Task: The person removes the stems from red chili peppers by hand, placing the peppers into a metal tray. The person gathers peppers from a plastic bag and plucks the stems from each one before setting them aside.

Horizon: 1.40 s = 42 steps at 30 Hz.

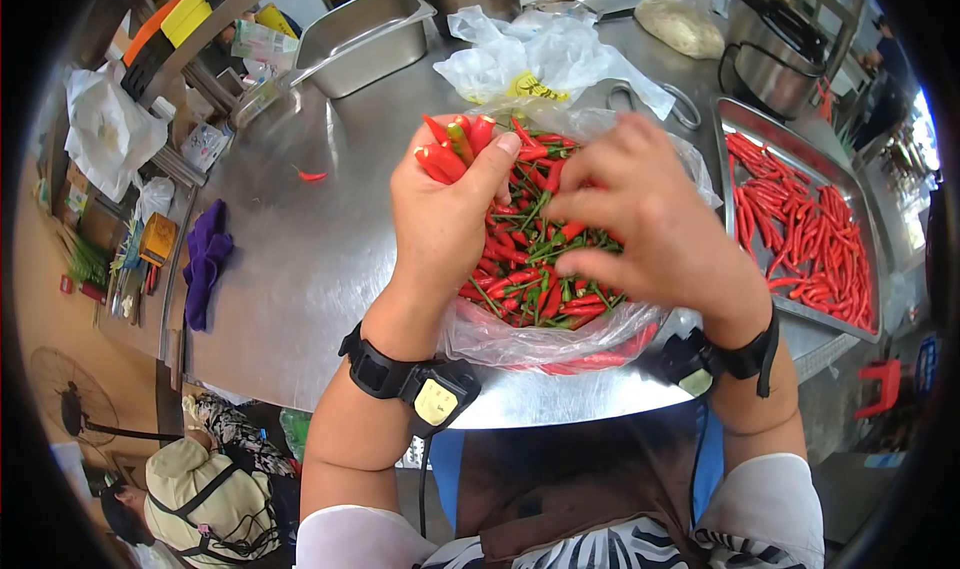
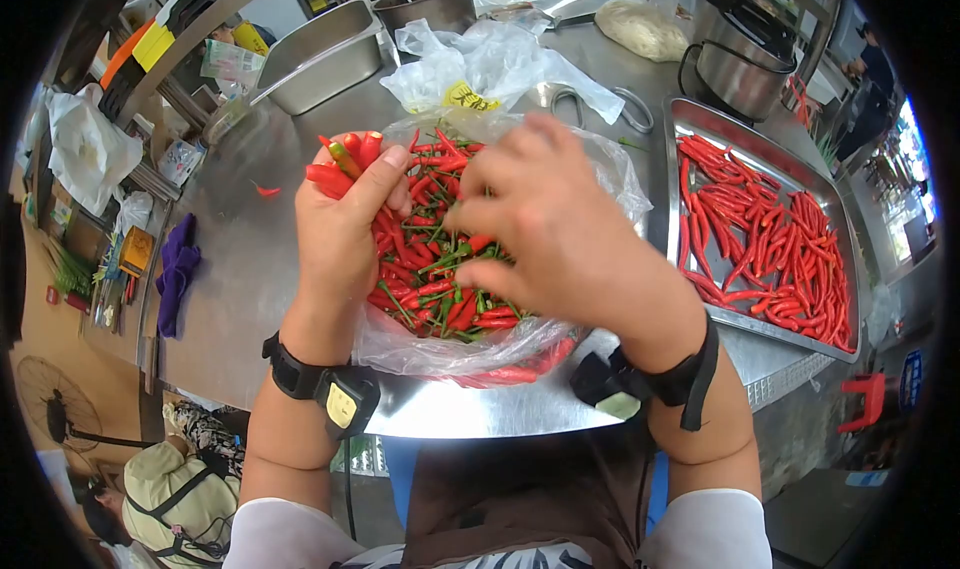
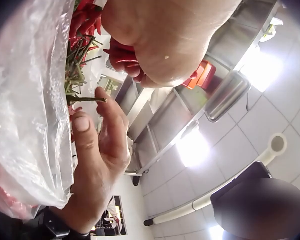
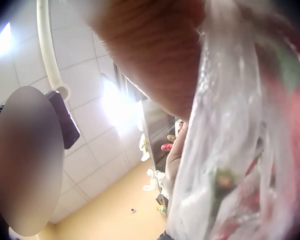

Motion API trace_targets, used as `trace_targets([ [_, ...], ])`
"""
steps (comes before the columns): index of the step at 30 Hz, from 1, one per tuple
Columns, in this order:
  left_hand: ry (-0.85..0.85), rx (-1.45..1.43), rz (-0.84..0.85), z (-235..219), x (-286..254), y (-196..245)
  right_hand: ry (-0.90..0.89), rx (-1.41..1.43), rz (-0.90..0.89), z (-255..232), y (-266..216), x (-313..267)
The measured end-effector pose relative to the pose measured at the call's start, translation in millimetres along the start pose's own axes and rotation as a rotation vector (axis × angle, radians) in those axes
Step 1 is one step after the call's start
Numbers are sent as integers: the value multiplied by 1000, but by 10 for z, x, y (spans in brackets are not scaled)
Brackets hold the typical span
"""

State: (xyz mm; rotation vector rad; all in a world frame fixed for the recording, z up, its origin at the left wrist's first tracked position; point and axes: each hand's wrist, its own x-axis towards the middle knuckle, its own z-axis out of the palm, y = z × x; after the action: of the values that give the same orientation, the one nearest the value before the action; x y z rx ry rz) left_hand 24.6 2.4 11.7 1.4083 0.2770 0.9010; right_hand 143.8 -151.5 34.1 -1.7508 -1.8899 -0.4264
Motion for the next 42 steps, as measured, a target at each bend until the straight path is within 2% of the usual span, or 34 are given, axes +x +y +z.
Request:
trace_targets([
  [2, 8, 24, -6, -7, 7, -20, -128, 38, -49, 81, -99, -16],
  [3, 7, 27, -8, -22, 11, -15, -126, 40, -48, 125, -76, -30],
  [5, -45, -36, -71, -54, 20, -3, -52, 35, -4, 198, -7, -50],
  [6, -48, -37, -74, -39, 15, 9, 69, 193, 28, 148, 3, -14],
  [7, -123, -65, -70, -18, 1, 36, 68, 192, 30, 91, -7, -4],
  [8, -196, -93, -65, -2, -15, 59, 171, 434, 174, 35, -19, 9],
  [9, -197, -94, -63, 9, -40, 71, 275, 676, 317, 5, -21, 18],
  [10, -289, -54, -67, 18, -74, 81, 403, 919, 304, 54, 2, 23],
  [11, -381, -13, -70, 23, -101, 89, 405, 918, 303, 82, 21, 26],
  [12, -436, 146, -27, 4, -114, 104, 445, 1053, 368, 103, 37, 26],
  [13, -438, 145, -27, 19, -114, 108, 484, 1188, 435, 110, 43, 24],
  [15, -423, -32, -146, 46, -116, 109, 461, 1280, 478, 116, 39, 14],
  [17, -442, -13, -130, 29, -106, 97, 450, 1050, 421, 161, 47, 4],
  [22, -473, -24, -159, 26, -104, 136, 400, 1012, 466, 135, 69, -11],
  [24, -544, 31, -196, 13, -104, 165, 376, 1023, 456, 113, 73, -18],
  [26, -567, -11, -222, -23, -113, 182, 308, 1224, 449, 81, 84, -23],
  [28, -593, -54, -249, -56, -111, 220, 244, 1301, 472, 43, 77, -24],
  [30, -619, 40, -176, -83, -106, 294, 177, 1377, 497, 19, 75, -27],
  [32, -569, 82, -163, -102, -91, 298, 86, 1628, 541, 2, 103, -16],
  [33, -519, 123, -149, -108, -80, 300, 85, 1628, 541, 26, 160, -23],
  [34, -518, 122, -147, -119, -56, 288, 107, 1584, 452, 82, 246, -33],
  [35, -441, 95, -143, -136, -23, 263, 126, 1539, 362, 125, 292, -34],
  [36, -363, 69, -138, -153, -1, 241, 122, 1539, 360, 156, 255, -16],
  [38, -325, 13, -136, -160, 15, 203, 183, 305, 137, 234, 123, 30],
  [39, -290, -42, -138, -162, 24, 182, 183, 305, 134, 284, 99, 33],
  [41, -260, -29, -124, -176, 51, 121, 164, 71, 50, 378, 76, 18],
  [42, -231, -19, -112, -175, 53, 102, 65, 28, 77, 362, 101, -23],
])
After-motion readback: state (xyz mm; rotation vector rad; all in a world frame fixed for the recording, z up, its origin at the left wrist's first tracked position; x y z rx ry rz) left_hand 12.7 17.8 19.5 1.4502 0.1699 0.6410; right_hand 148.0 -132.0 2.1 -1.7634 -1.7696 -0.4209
